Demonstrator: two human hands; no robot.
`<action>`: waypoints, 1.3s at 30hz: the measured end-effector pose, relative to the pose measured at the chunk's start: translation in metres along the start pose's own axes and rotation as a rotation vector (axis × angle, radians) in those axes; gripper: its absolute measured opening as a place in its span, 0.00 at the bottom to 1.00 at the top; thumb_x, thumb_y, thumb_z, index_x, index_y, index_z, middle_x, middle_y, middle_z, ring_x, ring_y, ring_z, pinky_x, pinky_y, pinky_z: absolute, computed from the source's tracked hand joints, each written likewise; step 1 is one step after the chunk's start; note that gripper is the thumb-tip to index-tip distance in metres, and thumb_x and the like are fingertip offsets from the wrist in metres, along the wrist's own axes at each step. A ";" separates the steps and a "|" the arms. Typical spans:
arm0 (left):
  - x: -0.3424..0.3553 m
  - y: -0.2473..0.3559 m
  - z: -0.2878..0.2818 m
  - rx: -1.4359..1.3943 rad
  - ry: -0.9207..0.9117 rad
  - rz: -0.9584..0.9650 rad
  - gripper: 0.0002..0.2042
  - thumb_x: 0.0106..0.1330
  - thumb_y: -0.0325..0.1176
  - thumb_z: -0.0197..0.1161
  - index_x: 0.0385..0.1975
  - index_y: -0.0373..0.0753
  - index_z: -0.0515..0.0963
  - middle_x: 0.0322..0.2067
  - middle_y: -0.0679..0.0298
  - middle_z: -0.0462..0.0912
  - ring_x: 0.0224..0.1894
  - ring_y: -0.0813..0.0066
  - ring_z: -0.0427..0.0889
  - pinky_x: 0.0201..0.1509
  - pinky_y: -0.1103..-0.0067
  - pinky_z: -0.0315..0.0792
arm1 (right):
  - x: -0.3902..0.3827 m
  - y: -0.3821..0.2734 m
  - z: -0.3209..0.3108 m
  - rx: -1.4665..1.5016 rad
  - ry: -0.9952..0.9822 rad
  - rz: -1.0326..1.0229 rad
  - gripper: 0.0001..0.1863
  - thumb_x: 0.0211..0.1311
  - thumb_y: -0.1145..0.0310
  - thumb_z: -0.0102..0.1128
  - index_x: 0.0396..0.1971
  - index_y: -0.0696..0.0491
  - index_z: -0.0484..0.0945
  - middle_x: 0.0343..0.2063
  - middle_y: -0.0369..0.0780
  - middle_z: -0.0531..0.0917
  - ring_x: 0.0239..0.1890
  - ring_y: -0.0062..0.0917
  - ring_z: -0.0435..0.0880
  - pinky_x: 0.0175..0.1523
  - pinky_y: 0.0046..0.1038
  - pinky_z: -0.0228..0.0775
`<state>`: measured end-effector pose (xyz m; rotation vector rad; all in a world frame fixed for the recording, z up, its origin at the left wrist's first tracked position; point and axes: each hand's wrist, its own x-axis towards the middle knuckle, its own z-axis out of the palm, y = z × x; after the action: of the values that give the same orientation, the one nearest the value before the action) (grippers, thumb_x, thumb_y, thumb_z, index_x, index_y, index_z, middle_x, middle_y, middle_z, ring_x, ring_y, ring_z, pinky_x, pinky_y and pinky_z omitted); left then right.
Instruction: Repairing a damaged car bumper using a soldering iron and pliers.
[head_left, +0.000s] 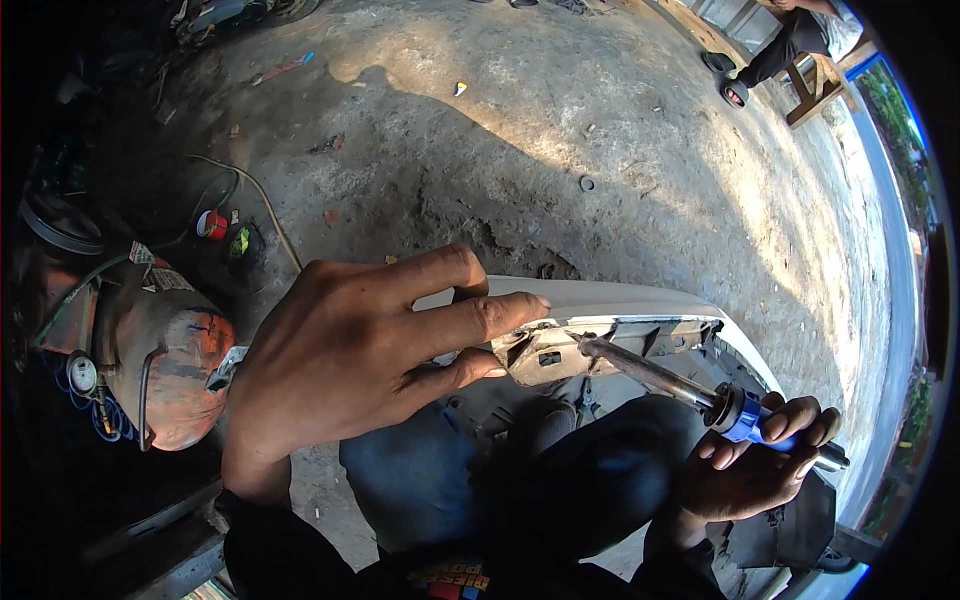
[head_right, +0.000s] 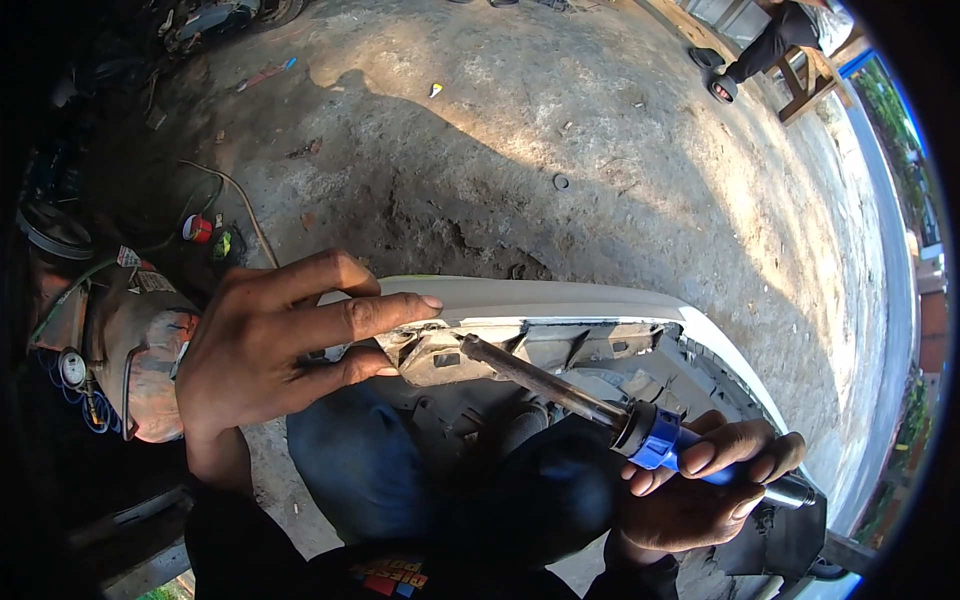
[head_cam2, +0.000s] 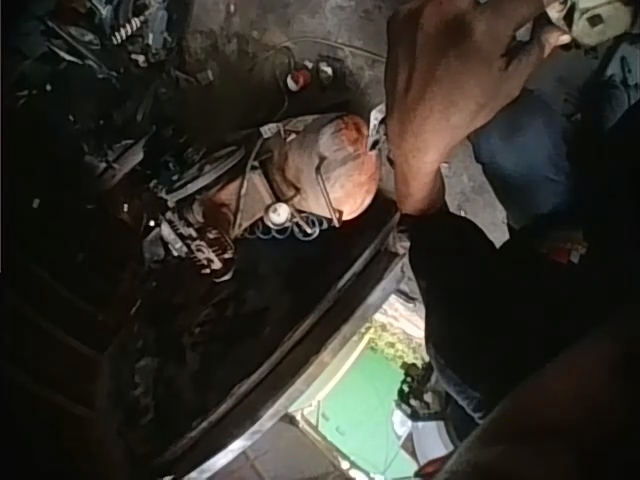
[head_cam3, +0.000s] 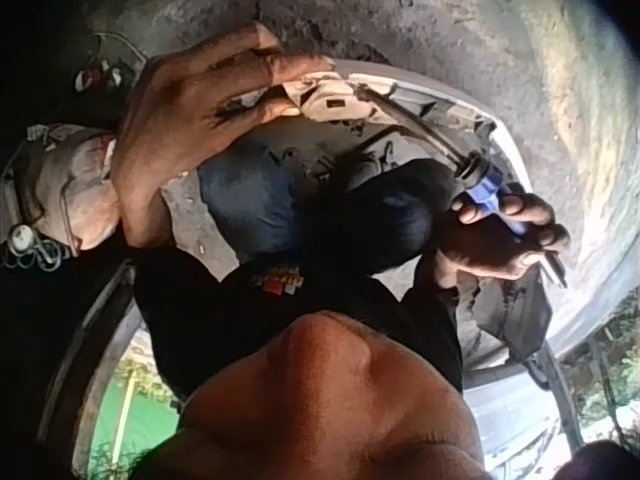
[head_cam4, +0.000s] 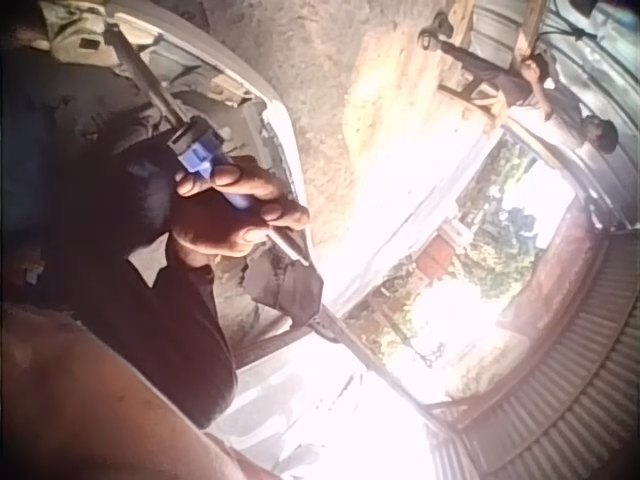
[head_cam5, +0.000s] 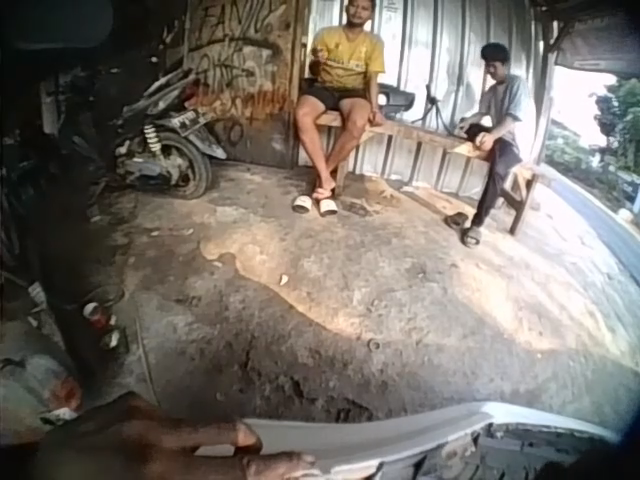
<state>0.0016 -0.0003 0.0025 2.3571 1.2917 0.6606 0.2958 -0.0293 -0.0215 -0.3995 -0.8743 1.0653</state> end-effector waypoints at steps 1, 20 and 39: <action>0.000 0.000 0.000 0.001 0.000 -0.001 0.22 0.49 0.35 0.72 0.48 0.48 0.82 0.31 0.66 0.80 0.27 0.72 0.83 0.26 0.74 0.80 | -0.001 0.001 -0.002 0.002 0.001 0.001 0.16 0.67 0.65 0.56 0.37 0.52 0.55 0.27 0.48 0.74 0.23 0.40 0.84 0.30 0.42 0.86; 0.000 0.000 -0.001 -0.004 -0.016 0.007 0.24 0.48 0.33 0.72 0.49 0.48 0.82 0.31 0.65 0.80 0.27 0.72 0.83 0.27 0.74 0.80 | -0.003 0.000 -0.004 -0.074 -0.026 0.053 0.18 0.66 0.62 0.58 0.36 0.49 0.55 0.26 0.49 0.76 0.18 0.39 0.83 0.26 0.40 0.84; 0.000 0.000 -0.002 -0.008 -0.029 0.002 0.22 0.50 0.35 0.71 0.49 0.47 0.81 0.31 0.64 0.80 0.27 0.71 0.84 0.27 0.74 0.80 | -0.003 0.002 -0.004 -0.088 -0.013 0.045 0.18 0.64 0.65 0.59 0.37 0.49 0.55 0.25 0.49 0.76 0.18 0.38 0.83 0.23 0.38 0.84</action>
<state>0.0005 0.0004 0.0038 2.3536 1.2722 0.6288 0.2971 -0.0306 -0.0266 -0.4877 -0.9298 1.0741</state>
